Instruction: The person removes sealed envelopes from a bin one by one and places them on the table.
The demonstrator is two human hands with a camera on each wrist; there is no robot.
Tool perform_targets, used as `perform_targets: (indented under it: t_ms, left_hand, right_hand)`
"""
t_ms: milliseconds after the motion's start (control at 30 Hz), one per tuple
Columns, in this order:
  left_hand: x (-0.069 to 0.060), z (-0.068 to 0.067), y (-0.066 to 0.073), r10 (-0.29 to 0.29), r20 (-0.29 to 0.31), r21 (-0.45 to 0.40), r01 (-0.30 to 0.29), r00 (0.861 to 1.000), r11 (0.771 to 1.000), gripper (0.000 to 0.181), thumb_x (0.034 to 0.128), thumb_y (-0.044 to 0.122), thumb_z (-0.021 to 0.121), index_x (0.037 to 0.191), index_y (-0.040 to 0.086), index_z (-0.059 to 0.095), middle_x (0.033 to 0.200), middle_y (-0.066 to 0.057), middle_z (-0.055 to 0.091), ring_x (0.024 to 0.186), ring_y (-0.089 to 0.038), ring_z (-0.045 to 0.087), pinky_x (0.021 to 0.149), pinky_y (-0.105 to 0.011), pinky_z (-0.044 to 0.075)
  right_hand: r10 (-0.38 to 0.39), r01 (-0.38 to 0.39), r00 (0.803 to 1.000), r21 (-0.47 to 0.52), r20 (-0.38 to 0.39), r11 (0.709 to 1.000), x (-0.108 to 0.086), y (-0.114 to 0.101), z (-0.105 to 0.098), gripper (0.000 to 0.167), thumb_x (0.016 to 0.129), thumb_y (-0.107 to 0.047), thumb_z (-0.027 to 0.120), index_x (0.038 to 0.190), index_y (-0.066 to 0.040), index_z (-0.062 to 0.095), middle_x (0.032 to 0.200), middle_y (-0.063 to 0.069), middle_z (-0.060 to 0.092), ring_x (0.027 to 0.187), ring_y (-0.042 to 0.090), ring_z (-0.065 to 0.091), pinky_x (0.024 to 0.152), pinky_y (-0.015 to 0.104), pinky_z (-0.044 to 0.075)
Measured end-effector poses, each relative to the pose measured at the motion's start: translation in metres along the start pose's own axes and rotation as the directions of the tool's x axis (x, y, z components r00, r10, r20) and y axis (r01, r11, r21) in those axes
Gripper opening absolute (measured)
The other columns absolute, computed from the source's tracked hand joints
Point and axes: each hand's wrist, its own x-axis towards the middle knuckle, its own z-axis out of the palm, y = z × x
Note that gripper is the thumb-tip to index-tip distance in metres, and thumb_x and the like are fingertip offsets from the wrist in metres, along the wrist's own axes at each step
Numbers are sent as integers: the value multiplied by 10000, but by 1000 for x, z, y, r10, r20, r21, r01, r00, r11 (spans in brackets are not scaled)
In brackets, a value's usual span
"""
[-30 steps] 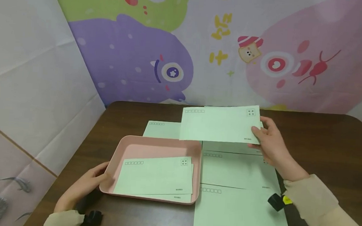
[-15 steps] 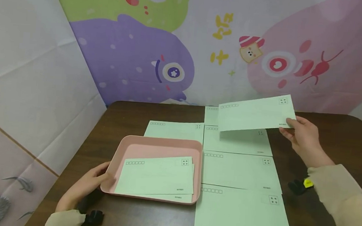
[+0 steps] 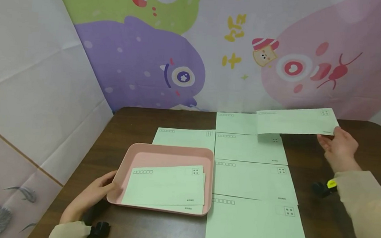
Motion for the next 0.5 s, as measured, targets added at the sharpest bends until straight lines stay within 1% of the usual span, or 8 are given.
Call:
perform_targets:
  t_ms: [167, 267, 367, 500]
  left_hand:
    - [0, 0, 0, -16, -1, -2, 16, 1000, 1000, 619, 915, 311, 501, 1419, 42, 265, 1434, -219, 290, 1280, -356, 301, 993, -523, 301]
    - [0, 0, 0, -14, -1, 0, 14, 1000, 1000, 616, 917, 310, 498, 1420, 42, 264, 1433, -218, 291, 1278, -353, 305, 989, -515, 310]
    - [0, 0, 0, -5, -2, 5, 5, 1000, 1000, 614, 919, 315, 496, 1417, 38, 268, 1426, -220, 303, 1266, -345, 321, 983, -493, 325]
    - [1, 0, 0, 2, -5, 12, -2, 1000, 1000, 620, 918, 322, 499, 1415, 31, 269, 1418, -228, 312, 1260, -345, 327, 982, -486, 325]
  right_hand:
    - [10, -8, 998, 31, -57, 999, 12, -7, -11, 352, 874, -268, 567, 1173, -218, 389, 994, -15, 456, 599, 210, 577, 576, 294, 526]
    - [17, -14, 996, 38, -85, 999, 15, -11, -14, 338, 884, -283, 542, 1179, -231, 386, 1013, -29, 438, 591, 220, 579, 571, 305, 528]
    - [15, -10, 994, 45, -109, 999, 17, -14, -16, 296, 886, -296, 531, 1144, -229, 403, 1016, -37, 432, 571, 233, 584, 556, 316, 529]
    - [15, -7, 991, 57, -134, 998, 20, -17, -19, 265, 876, -316, 538, 1101, -221, 435, 924, -20, 496, 553, 236, 595, 531, 324, 527]
